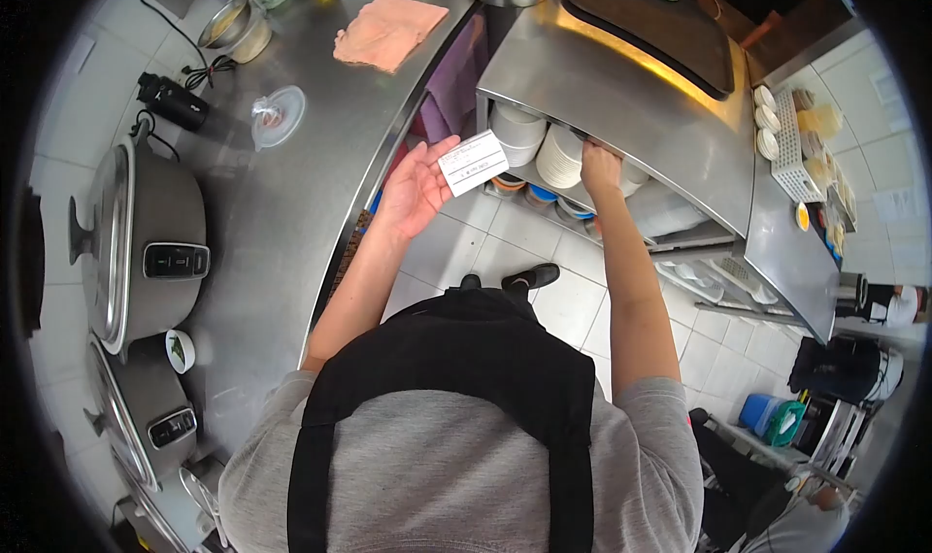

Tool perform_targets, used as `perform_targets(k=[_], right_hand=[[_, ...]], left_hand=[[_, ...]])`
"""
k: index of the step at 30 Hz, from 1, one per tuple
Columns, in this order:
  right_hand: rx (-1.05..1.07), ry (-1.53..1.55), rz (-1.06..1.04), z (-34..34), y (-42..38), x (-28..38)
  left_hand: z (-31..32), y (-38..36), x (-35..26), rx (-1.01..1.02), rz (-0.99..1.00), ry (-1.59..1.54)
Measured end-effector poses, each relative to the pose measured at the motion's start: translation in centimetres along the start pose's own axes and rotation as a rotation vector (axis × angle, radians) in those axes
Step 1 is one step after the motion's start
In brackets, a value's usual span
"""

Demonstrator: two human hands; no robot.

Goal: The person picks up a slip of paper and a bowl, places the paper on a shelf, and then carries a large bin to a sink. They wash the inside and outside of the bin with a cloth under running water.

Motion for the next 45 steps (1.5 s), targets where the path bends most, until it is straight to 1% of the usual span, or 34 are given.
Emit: perform_targets(k=[3,4,7,8,11,13,14,16,17,19,20,21,23,24,25,27,29,30,32,34,37,38,41,42,45], right_hand=[[-0.139,0.086,-0.049,-0.6,-0.2,-0.3],[-0.385,0.085,-0.138,-0.7,-0.4,-0.3],[-0.485,0.152,-0.217,-0.5,-1.1,-0.6],[-0.365,0.166,-0.172,-0.2,-0.9,-0.8],[-0.467,0.314,-0.258,-0.7,-2.7,-1.2],[-0.395,0.351,-0.305,-1.3,-4.8,-1.2],[-0.364,0.331,-0.302,-1.2,-5.5,-1.2],[-0.337,0.327,-0.305,-0.8,-6.2,-1.4],[-0.339,0.343,-0.311,-0.5,-6.3,-1.4],[-0.341,0.372,-0.324,-0.5,-6.7,-1.5],[-0.339,0.356,-0.338,-0.7,-7.1,-1.6],[-0.335,0.341,-0.354,-1.0,-7.7,-1.6],[-0.339,0.374,-0.423,-1.2,-9.1,-1.4],[-0.377,0.354,-0.463,-1.3,-9.6,-1.4],[-0.413,0.334,-0.505,-1.8,-10.0,-1.4],[-0.34,0.33,-0.553,-2.8,-10.0,-1.7],[-0.279,0.335,-0.584,-4.3,-10.5,-1.8],[-0.294,0.367,-0.581,-6.1,-10.7,-1.9],[-0.296,0.392,-0.565,-8.3,-11.4,-2.4],[-0.306,0.429,-0.521,-9.5,-12.1,-2.9],[-0.264,0.421,-0.466,-8.6,-12.2,-2.6],[-0.251,0.381,-0.455,-7.3,-12.0,-2.3],[-0.308,0.326,-0.349,-6.4,-11.0,-1.2],[-0.325,0.312,-0.324,-6.2,-11.0,-0.8],[-0.333,0.341,-0.215,-6.0,-11.8,-0.2]], left_hand=[[0.2,0.2,0.3,-0.009,-0.005,0.008],[0.4,0.4,0.4,-0.002,-0.007,0.012],[0.5,1.2,0.9,-0.022,-0.016,0.026],[0.4,1.7,1.3,-0.03,-0.02,0.038],[-0.8,4.1,3.8,-0.048,-0.063,0.114],[-3.2,6.4,7.4,-0.081,-0.103,0.21],[-3.7,7.3,9.2,-0.113,-0.177,0.303],[-8.8,10.5,17.0,-0.037,-0.371,0.249],[-9.8,11.7,19.8,-0.002,-0.466,0.225],[-7.4,12.4,22.6,-0.096,-0.57,0.365],[-7.4,13.5,24.4,-0.055,-0.581,0.311],[-7.4,14.4,25.8,-0.118,-0.719,0.16],[-7.0,14.9,26.4,-0.161,-0.721,0.195],[-6.9,14.8,27.0,-0.085,-0.767,0.12],[-5.2,14.3,26.4,-0.073,-0.774,-0.002],[-3.8,14.3,26.1,0.026,-0.75,-0.19],[-4.5,14.4,27.3,0.143,-0.689,-0.257],[-5.2,15.0,27.9,0.204,-0.653,-0.289],[-8.3,17.2,29.9,0.251,-0.613,-0.294],[-4.5,16.9,26.9,0.22,-0.549,-0.511],[-3.6,17.6,25.8,0.224,-0.667,-0.317],[-3.6,17.4,25.5,0.227,-0.71,-0.251],[-1.2,15.7,23.3,0.195,-0.802,-0.164],[-0.1,14.9,22.4,0.197,-0.797,-0.162],[-0.8,14.6,22.2,0.133,-0.811,-0.074]])
Point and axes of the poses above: each hand's wrist, its own y-axis towards the middle knuckle, its own z-axis out of the palm, x = y × z, the point moved 3 cm from there along y, towards the middle knuckle, and after that the axes turned 9 degrees about z, right-handed, at the moved point
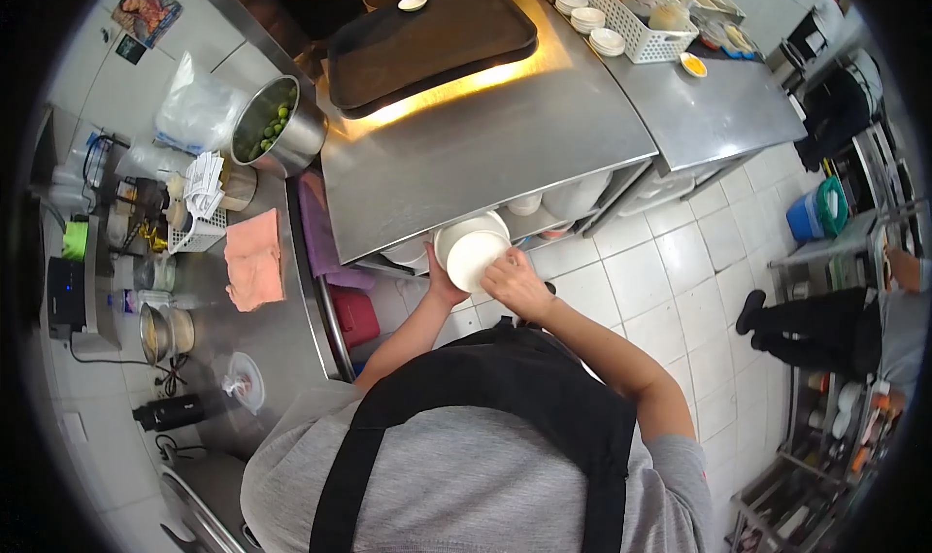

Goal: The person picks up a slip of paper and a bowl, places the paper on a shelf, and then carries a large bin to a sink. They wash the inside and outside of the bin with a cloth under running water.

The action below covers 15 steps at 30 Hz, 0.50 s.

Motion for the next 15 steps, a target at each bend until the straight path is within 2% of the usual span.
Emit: perform_targets(k=[4,8,9,12,15], right_hand=[[-0.004,-0.049,0.054,-0.5,-0.3,1.4],[-0.064,-0.084,0.121,-2.0,-1.0,3.5],[-0.043,-0.094,0.154,-1.9,-1.3,3.5],[0.002,-0.11,0.236,-1.5,-2.1,3.2],[-0.006,-0.077,0.291,-0.6,-2.8,2.8]], left_hand=[[-1.2,-0.7,0.1,0.019,-0.01,-0.001],[-2.6,-0.3,0.7,0.147,-0.016,0.078],[-2.7,-0.7,0.9,0.121,-0.034,0.057],[-2.8,-2.2,0.8,0.255,-0.066,-0.095],[-4.0,-2.3,0.3,0.098,-0.046,0.204]])
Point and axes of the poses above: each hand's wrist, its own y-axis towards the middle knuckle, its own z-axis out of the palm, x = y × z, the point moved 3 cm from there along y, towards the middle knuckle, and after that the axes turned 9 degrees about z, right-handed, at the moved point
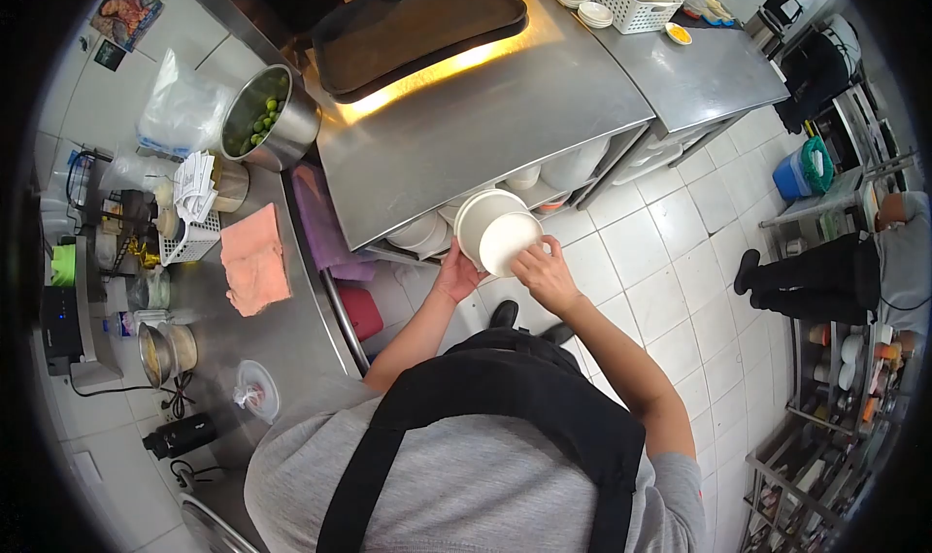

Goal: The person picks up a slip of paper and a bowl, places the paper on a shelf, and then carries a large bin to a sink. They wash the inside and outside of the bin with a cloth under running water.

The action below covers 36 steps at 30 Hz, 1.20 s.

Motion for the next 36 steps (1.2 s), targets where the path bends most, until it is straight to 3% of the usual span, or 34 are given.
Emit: perform_targets(k=[9,12,19,29,36], right_hand=[[-0.105,0.122,0.245,-5.4,-4.2,0.3],[-0.102,0.103,0.389,-6.5,-6.2,-0.6],[0.093,0.148,0.227,-2.5,-4.1,-0.7],[0.071,-0.106,-0.071,-1.4,2.7,1.4],[0.017,-0.077,-0.016,-0.3,1.6,0.4]], left_hand=[[0.8,-0.1,-1.5,0.011,-0.072,0.258],[0.4,1.9,-2.9,-0.024,0.066,0.205],[-1.0,3.3,-0.6,-0.183,0.196,0.068],[-2.9,6.0,-4.1,-0.385,0.319,-0.078],[-0.5,3.5,-5.5,-0.424,0.31,-0.046]])
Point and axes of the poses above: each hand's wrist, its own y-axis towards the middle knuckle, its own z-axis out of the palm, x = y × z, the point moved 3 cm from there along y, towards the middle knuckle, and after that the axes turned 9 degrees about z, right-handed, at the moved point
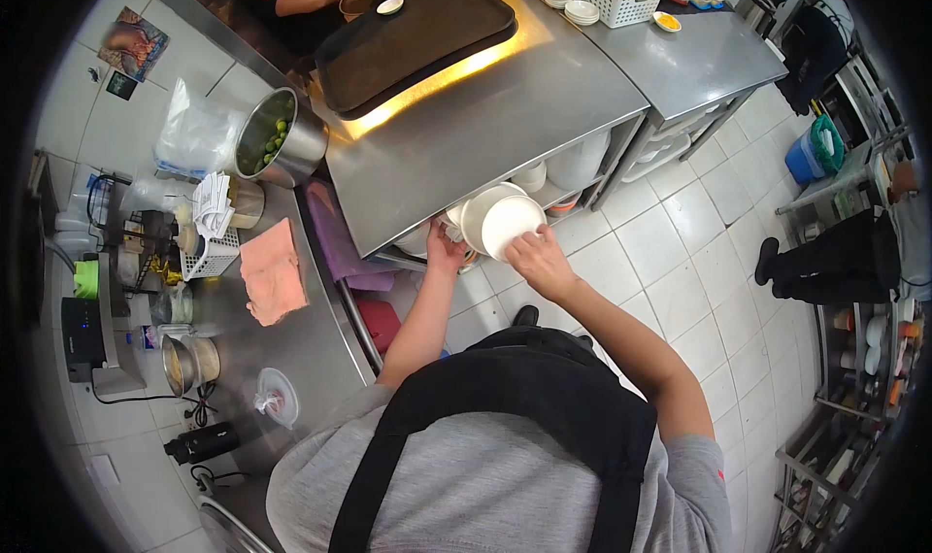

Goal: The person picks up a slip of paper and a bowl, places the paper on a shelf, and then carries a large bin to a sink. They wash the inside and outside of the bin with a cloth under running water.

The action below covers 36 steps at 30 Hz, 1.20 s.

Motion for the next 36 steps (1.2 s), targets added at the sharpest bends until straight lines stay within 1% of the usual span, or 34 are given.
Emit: perform_targets(k=[2,3,4,5,6,10,11,13,15,16,18,19,20,22,23,25,26,27,29,31,32,34,36], right_hand=[[-0.016,0.083,0.072,-1.5,-1.7,0.2],[-0.003,0.115,0.076,-1.5,-3.0,0.6],[0.01,0.143,0.078,-1.4,-4.4,1.0],[0.023,0.168,0.081,-1.3,-5.1,1.0],[0.09,0.201,0.07,-0.9,-5.3,1.1],[0.058,0.2,0.06,0.2,-2.0,0.2],[0.063,0.176,0.022,0.2,-0.9,0.1],[0.074,0.128,-0.052,-0.6,0.9,0.1],[0.1,0.064,-0.094,0.3,1.2,-0.1],[0.098,0.048,-0.104,0.5,1.5,-0.3],[0.093,0.029,-0.129,1.0,1.5,-0.4],[0.085,0.025,-0.144,1.3,1.5,-0.2],[0.073,0.021,-0.16,1.5,1.6,-0.1],[0.031,0.019,-0.157,1.7,1.6,0.0],[0.012,0.019,-0.153,1.8,1.5,0.1],[0.066,0.041,-0.139,0.8,1.6,0.0],[0.095,0.05,-0.132,0.0,1.4,-0.2],[0.103,0.081,-0.115,-1.0,1.2,-0.5],[0.116,0.145,-0.082,-3.1,0.4,-1.4],[0.042,0.22,0.039,-5.4,-1.4,-2.8],[0.003,0.259,0.104,-6.4,-2.7,-3.4],[-0.042,0.307,0.31,-7.7,-5.8,-5.0],[-0.041,0.305,0.536,-7.1,-10.2,-6.7]], left_hand=[[-1.2,0.4,0.7,0.063,0.015,-0.019],[-1.7,0.5,0.9,0.092,0.024,-0.031],[-1.8,0.6,0.9,0.064,0.022,-0.064],[-1.6,0.8,1.0,0.056,0.031,-0.032],[-1.8,1.4,1.2,0.049,0.038,0.003],[-2.6,3.2,1.6,0.05,0.031,0.075],[-2.8,3.5,1.5,0.047,0.036,0.095],[-3.4,3.6,1.4,-0.019,0.028,0.056],[-4.7,2.8,1.4,-0.096,0.034,0.003],[-6.2,2.5,1.8,-0.156,0.058,0.085],[-9.5,1.6,3.6,-0.207,-0.018,0.245],[-10.1,0.9,3.9,-0.234,-0.053,0.326],[-10.0,0.5,4.7,-0.122,-0.206,0.256],[-7.6,-1.9,5.5,0.105,-0.51,0.114],[-5.4,-2.7,5.1,0.19,-0.481,0.069],[-0.1,-3.4,4.0,0.36,-0.429,-0.022],[1.4,-3.2,3.5,0.448,-0.411,-0.064],[2.7,-2.8,3.1,0.537,-0.392,-0.109],[4.6,-2.5,2.3,0.556,-0.364,-0.103],[5.5,-2.6,1.7,0.415,-0.35,0.007],[4.2,-1.4,2.3,0.486,-0.478,-0.063],[4.9,-1.7,1.5,0.272,-0.456,-0.147],[5.3,-1.1,1.4,0.086,-0.436,-0.256]])
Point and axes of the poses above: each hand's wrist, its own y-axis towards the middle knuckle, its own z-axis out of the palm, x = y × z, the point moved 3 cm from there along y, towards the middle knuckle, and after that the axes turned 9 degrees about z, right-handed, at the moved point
